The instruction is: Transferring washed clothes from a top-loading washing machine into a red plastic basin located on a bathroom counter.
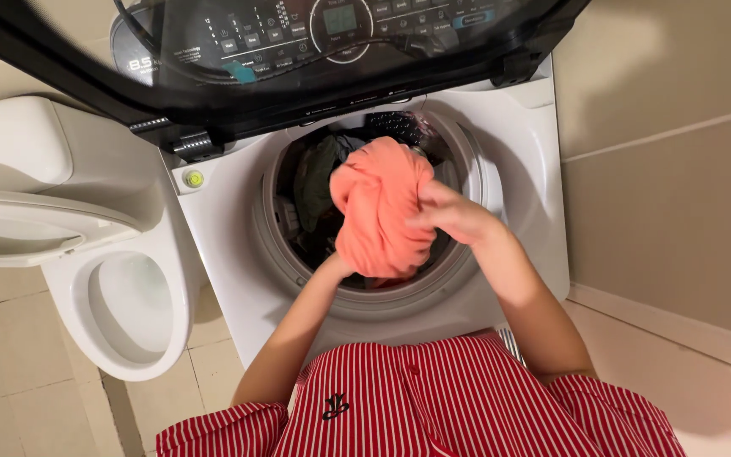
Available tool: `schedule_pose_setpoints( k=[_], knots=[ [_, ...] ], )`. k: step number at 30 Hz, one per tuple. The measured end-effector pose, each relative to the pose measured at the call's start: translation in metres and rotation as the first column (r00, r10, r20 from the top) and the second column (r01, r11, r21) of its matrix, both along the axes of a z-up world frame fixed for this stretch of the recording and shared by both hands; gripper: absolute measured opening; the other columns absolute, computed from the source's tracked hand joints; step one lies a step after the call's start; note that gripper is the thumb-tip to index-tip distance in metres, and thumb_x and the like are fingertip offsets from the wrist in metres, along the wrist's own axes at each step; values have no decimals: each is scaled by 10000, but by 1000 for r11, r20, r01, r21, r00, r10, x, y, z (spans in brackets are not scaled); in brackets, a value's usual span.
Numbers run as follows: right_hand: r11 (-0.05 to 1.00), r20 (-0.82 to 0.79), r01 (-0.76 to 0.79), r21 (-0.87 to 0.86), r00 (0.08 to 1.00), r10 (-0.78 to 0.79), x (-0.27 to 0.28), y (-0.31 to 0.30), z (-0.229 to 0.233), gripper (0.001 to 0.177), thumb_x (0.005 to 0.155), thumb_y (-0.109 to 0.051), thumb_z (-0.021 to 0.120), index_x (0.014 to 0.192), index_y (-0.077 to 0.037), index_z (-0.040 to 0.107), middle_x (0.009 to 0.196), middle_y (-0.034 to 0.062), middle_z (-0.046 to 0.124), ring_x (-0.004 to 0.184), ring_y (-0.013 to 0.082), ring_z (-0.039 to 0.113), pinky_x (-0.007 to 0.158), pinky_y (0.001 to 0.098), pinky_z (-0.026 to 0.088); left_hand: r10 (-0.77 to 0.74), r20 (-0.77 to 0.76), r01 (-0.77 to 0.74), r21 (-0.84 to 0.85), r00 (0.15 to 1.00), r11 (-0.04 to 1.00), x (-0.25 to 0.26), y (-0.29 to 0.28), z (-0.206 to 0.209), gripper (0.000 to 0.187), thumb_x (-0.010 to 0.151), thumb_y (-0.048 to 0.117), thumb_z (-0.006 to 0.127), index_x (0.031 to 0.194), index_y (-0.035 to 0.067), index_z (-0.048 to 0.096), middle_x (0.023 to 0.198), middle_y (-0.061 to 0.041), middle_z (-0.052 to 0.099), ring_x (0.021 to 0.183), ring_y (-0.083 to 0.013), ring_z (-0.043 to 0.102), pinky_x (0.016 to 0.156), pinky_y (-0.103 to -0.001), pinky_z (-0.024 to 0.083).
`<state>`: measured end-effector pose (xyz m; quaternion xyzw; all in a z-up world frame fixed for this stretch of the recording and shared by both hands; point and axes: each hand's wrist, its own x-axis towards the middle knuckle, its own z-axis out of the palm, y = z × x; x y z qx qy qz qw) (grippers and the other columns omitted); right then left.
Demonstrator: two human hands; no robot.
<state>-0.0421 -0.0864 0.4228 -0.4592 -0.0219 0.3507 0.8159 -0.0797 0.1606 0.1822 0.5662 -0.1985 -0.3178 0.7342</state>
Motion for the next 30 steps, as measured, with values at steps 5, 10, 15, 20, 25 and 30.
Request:
schedule_pose_setpoints(
  k=[5, 10, 15, 20, 25, 30],
  knots=[
    [904, 298, -215, -369, 894, 334, -7, -17, -23, 864, 817, -62, 797, 1539, 23, 328, 1537, 71, 464, 1395, 132, 428, 1155, 317, 351, -174, -444, -28, -413, 879, 910, -13, 24, -66, 341, 1115, 147, 488, 1330, -117, 484, 1398, -201, 535, 1208, -263, 511, 1049, -324, 413],
    [879, 161, -125, -460, 962, 221, -5, -30, -52, 798, 838, -102, 750, 1551, -10, 402, 1467, 66, 574, 1300, 135, 524, 1103, 314, 418, -147, -704, -282, -455, 695, 845, -13, 31, 28, 363, 1106, 171, 451, 1393, -52, 454, 1420, -150, 526, 1217, -221, 536, 1038, -315, 441],
    [974, -18, 48, -220, 998, -54, 0, -40, -64, 722, 880, -73, 705, 1546, 16, 441, 1441, 95, 601, 1301, 182, 557, 1111, 330, 419, 144, -578, -296, -176, 803, 939, -3, 59, 52, 485, 1061, 199, 514, 1521, 61, 441, 1510, -75, 524, 1324, -181, 549, 1097, -323, 452],
    [955, 66, -12, -296, 997, 33, -3, -49, -66, 875, 786, 1, 743, 1576, -13, 369, 1514, 75, 528, 1388, 165, 486, 1167, 317, 352, 183, -330, -200, -18, 926, 980, -2, 67, 80, 496, 1078, 182, 518, 1542, 27, 438, 1530, -86, 520, 1352, -186, 528, 1124, -331, 431],
    [973, 199, -209, -98, 954, 225, -17, -43, -80, 1026, 753, 18, 803, 1611, -33, 243, 1601, 78, 405, 1467, 176, 393, 1207, 353, 326, 202, -524, -329, -162, 828, 930, 10, 57, 128, 491, 1087, 264, 450, 1526, 45, 457, 1518, -82, 545, 1350, -207, 554, 1124, -356, 452],
    [683, 165, -191, -705, 893, 420, -21, -29, -84, 953, 774, -28, 746, 1599, -55, 269, 1570, 80, 468, 1395, 167, 491, 1126, 355, 465, 170, -702, -471, -261, 692, 843, 19, 46, 158, 511, 1095, 347, 383, 1509, 63, 476, 1505, -79, 570, 1348, -227, 580, 1125, -382, 474]
  ],
)
